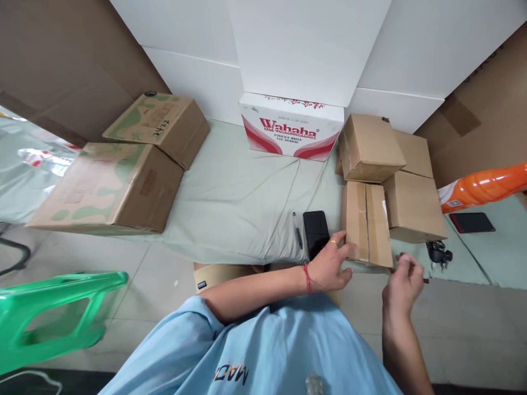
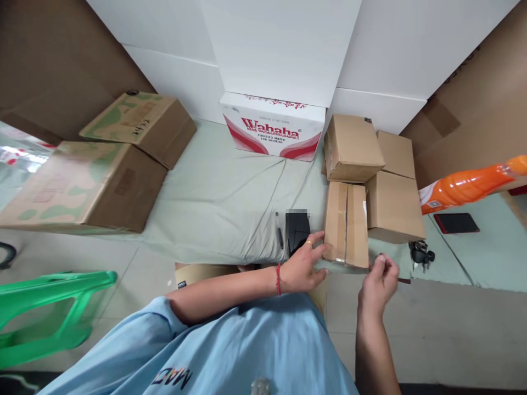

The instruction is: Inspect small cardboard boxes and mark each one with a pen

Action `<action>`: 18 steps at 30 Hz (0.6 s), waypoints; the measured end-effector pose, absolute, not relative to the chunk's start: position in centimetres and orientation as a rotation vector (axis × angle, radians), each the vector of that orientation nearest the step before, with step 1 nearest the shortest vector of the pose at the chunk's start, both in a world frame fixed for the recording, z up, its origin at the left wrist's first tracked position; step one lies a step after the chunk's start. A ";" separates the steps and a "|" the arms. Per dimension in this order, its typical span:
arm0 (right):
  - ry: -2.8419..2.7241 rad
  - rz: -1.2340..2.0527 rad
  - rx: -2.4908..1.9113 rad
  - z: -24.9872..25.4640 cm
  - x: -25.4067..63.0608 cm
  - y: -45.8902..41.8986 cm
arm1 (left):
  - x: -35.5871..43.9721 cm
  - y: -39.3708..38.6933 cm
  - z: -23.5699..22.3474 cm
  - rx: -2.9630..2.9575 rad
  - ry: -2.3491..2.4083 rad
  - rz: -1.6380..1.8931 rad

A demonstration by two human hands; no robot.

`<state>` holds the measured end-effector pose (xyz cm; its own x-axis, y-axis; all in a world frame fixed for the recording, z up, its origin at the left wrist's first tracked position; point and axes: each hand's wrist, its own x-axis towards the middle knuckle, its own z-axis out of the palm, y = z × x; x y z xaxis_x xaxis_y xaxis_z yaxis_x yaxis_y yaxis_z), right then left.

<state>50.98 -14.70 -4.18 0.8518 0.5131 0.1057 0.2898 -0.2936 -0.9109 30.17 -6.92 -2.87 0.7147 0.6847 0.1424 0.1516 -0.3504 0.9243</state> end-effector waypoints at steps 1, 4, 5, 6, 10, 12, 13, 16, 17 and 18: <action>-0.663 0.111 -1.922 -3.9 50.9 -15.1 | 29.4 -6.9 -2.8 1.879 0.666 0.657; -1.093 -0.237 -1.943 -3.1 50.2 -16.0 | 26.0 -7.0 -2.2 1.851 0.768 0.740; -1.272 -0.264 -1.943 -3.0 49.8 -15.9 | 24.7 -6.9 -2.0 1.837 0.827 0.772; -1.416 -0.241 -1.948 -2.9 49.5 -15.6 | 23.2 -6.6 -1.7 1.824 0.901 0.807; -1.572 -0.158 -2.009 -3.2 49.1 -13.6 | 15.8 -4.4 -0.6 1.868 1.396 1.057; -1.509 -0.247 -2.008 -3.0 49.1 -12.7 | 11.0 -2.8 0.4 1.916 1.748 1.218; -1.478 -0.290 -1.997 -2.8 49.1 -12.3 | 8.4 -2.1 1.0 1.912 1.939 1.276; -1.411 -0.351 -1.919 -1.8 48.3 -11.8 | 0.2 0.0 3.1 1.776 2.444 1.245; -1.399 -0.356 -1.884 -1.3 47.8 -11.7 | -2.3 0.6 3.7 1.680 2.597 1.110; -1.394 -0.357 -1.849 -0.9 47.3 -11.7 | -4.7 1.2 4.1 1.580 2.725 0.926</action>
<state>47.32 -11.67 -0.95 0.3596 0.6881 0.6302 0.9063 -0.0968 -0.4114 -4.75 1.22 4.14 -0.5291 0.7549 0.3874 0.8347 0.3810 0.3976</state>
